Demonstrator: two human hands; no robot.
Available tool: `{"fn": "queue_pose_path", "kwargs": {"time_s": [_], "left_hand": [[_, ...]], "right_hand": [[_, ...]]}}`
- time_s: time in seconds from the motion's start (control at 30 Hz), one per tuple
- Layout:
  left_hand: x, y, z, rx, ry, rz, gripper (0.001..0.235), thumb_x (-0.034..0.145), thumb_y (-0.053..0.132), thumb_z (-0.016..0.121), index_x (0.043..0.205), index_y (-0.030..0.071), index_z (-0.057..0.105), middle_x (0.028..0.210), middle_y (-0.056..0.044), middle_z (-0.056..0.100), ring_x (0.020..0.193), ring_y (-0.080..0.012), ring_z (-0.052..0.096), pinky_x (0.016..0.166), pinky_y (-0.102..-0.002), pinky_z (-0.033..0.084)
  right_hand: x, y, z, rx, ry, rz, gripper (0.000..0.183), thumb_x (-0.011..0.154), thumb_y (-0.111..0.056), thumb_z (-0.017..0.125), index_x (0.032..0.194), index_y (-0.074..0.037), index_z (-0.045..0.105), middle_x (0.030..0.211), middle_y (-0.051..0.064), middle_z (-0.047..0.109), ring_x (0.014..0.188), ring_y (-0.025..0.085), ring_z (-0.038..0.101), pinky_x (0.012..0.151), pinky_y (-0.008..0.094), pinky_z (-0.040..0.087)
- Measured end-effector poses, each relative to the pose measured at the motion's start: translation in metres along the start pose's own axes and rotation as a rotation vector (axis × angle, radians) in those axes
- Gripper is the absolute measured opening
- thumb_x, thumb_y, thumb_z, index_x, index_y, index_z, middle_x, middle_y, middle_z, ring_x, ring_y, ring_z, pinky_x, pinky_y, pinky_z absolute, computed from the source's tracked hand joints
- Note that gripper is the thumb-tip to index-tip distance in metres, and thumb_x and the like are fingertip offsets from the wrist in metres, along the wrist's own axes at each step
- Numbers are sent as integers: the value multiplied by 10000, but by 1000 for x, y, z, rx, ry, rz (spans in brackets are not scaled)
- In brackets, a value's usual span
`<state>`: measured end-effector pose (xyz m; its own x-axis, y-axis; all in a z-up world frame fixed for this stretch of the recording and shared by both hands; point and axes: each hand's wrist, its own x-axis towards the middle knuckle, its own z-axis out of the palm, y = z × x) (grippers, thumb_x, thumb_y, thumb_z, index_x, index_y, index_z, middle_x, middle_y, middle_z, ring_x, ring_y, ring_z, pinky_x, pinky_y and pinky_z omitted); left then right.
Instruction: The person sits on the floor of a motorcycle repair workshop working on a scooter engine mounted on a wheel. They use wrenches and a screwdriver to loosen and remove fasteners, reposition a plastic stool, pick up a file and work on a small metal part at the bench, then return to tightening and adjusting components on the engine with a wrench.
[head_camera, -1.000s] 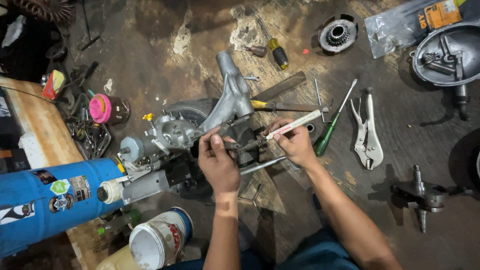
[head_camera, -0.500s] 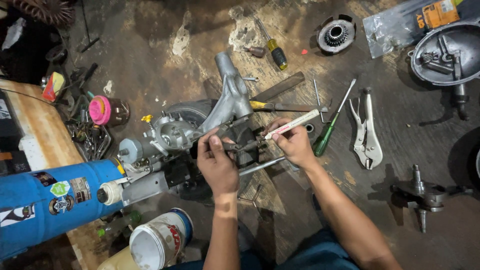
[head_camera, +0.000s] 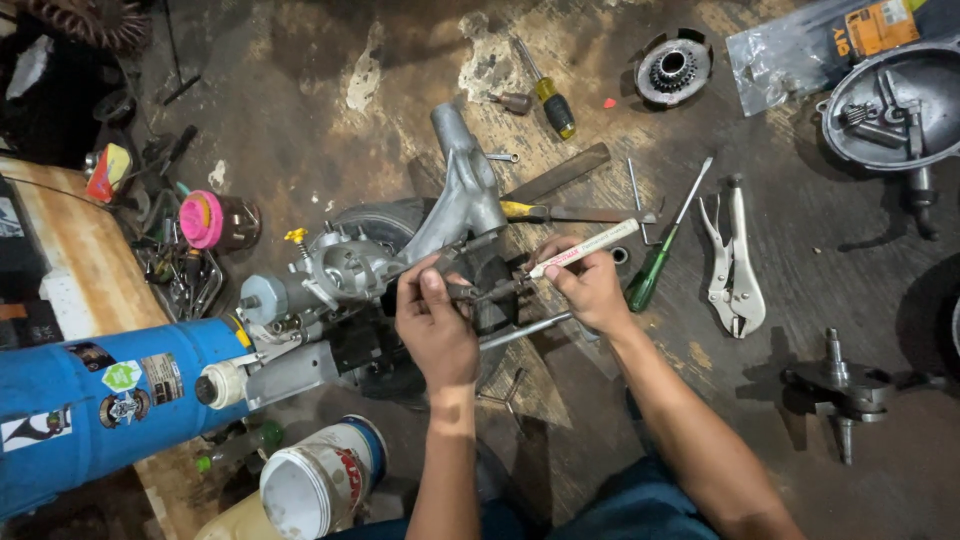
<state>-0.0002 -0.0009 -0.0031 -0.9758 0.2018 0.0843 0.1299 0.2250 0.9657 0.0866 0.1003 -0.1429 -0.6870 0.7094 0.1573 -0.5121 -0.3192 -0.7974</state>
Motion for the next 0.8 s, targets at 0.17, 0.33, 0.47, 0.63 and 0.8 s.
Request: {"fn": "queue_pose_path", "kwargs": {"time_s": [0.17, 0.33, 0.47, 0.63, 0.8], "left_hand": [[0, 2, 0, 19, -4, 1, 237, 1074, 222, 524, 1111, 40, 670, 643, -107, 676, 437, -85, 504, 431, -188, 370], [-2, 4, 1, 62, -5, -3, 219, 1069, 182, 516, 1110, 42, 680, 658, -113, 685, 427, -88, 506, 420, -190, 386], [-1, -2, -3, 19, 5, -24, 228, 1072, 196, 523, 1131, 32, 670, 672, -126, 684, 447, -96, 525, 435, -206, 399], [-3, 10, -4, -105, 58, -150, 208, 1092, 179, 487, 1059, 61, 655, 670, -118, 647, 417, -76, 459, 378, -170, 344], [-11, 54, -14, -482, 32, -382, 261, 1092, 237, 503, 925, 85, 632, 612, -66, 595, 386, -53, 414, 318, -141, 271]], "right_hand": [[-3, 8, -6, -30, 6, 22, 260, 907, -180, 724, 952, 58, 631, 863, 191, 647, 847, 285, 629, 798, 390, 502], [-4, 11, -5, -59, 39, 46, 214, 906, -155, 707, 957, 37, 628, 876, 203, 676, 864, 290, 663, 813, 404, 509], [-1, 6, -1, -115, 88, 16, 201, 876, -160, 698, 927, 23, 630, 857, 189, 675, 859, 295, 678, 854, 398, 512], [-6, -32, 8, -198, 189, -6, 308, 909, -277, 694, 986, 15, 635, 921, 174, 657, 935, 269, 645, 931, 415, 490], [-35, -118, 55, -219, 161, -123, 321, 917, -285, 717, 991, 11, 617, 933, 190, 651, 936, 314, 669, 929, 430, 515]]}}
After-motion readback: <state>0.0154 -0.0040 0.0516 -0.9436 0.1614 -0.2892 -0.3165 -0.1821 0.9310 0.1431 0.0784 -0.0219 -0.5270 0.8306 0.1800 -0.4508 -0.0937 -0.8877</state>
